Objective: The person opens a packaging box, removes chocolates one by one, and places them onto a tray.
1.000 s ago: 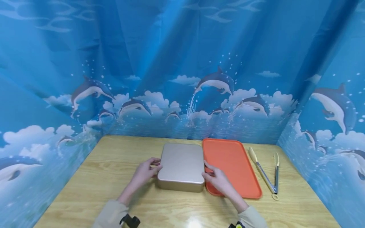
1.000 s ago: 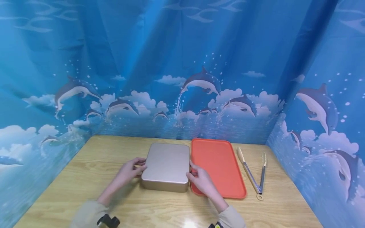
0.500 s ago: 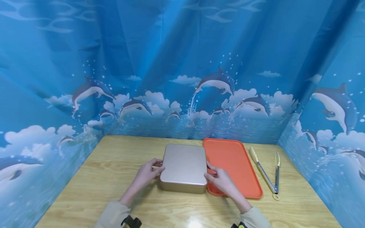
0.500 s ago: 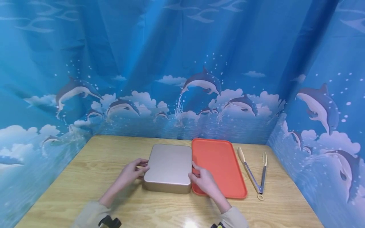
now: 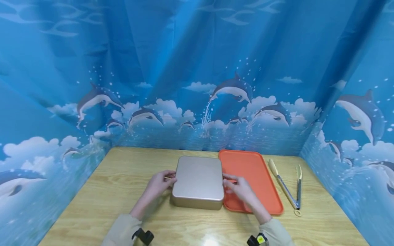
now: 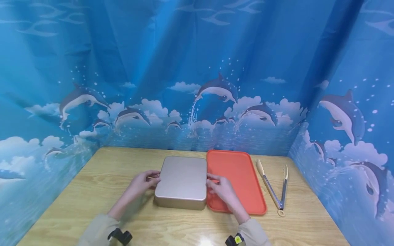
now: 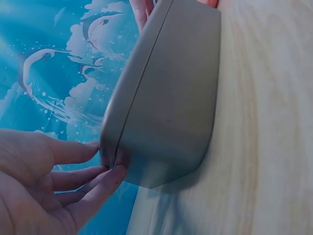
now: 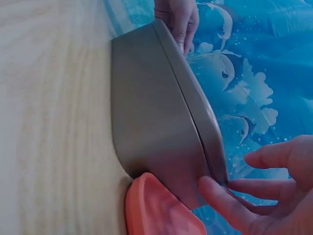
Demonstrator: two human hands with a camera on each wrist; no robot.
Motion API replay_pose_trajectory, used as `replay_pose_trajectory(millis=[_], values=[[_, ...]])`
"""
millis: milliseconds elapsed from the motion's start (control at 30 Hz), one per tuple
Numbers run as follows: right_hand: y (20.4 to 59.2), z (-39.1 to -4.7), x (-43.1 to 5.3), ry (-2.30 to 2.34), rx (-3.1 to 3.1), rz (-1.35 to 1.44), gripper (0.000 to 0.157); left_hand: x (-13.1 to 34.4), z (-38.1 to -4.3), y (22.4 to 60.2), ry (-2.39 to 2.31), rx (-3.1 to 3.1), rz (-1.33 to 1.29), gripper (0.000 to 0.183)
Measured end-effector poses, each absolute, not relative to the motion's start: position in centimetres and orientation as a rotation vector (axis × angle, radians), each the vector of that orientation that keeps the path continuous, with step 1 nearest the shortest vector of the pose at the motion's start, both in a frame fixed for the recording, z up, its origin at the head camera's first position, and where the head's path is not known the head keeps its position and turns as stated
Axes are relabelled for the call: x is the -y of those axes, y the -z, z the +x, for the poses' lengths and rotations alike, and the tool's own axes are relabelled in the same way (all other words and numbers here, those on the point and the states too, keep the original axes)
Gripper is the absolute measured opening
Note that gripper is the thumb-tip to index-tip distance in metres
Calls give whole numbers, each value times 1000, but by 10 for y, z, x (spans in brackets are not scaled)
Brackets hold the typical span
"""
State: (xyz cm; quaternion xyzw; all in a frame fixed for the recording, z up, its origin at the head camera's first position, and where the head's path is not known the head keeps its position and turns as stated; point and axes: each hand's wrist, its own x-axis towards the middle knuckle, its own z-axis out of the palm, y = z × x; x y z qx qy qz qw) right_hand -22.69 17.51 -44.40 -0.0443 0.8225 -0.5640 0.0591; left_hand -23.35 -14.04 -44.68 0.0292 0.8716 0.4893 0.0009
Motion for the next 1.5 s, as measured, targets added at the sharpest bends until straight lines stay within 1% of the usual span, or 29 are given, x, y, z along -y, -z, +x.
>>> replay_pose_trajectory(millis=[133,333,600,800,1033,1300,1500], values=[[443,-234,-173,1762,-2433,-66,40,144,-239,446,-1513,-2749,72,32],[446,-244,-170,1815,-2370,-7,41,145,-243,447,-1687,-2558,-37,29],[449,-252,-176,1938,-2155,2,49,144,-245,444,-1856,-2338,-111,27],[449,-253,-177,1944,-2119,-2,51,145,-245,444,-1898,-2275,-147,28],[448,-254,-173,1953,-2132,16,51,146,-245,444,-1922,-2255,-148,28],[436,-252,-170,1978,-2167,23,50,147,-246,437,-1982,-2248,-127,31],[430,-250,-172,1984,-2222,-48,56,149,-245,434,-2001,-2238,-60,33]])
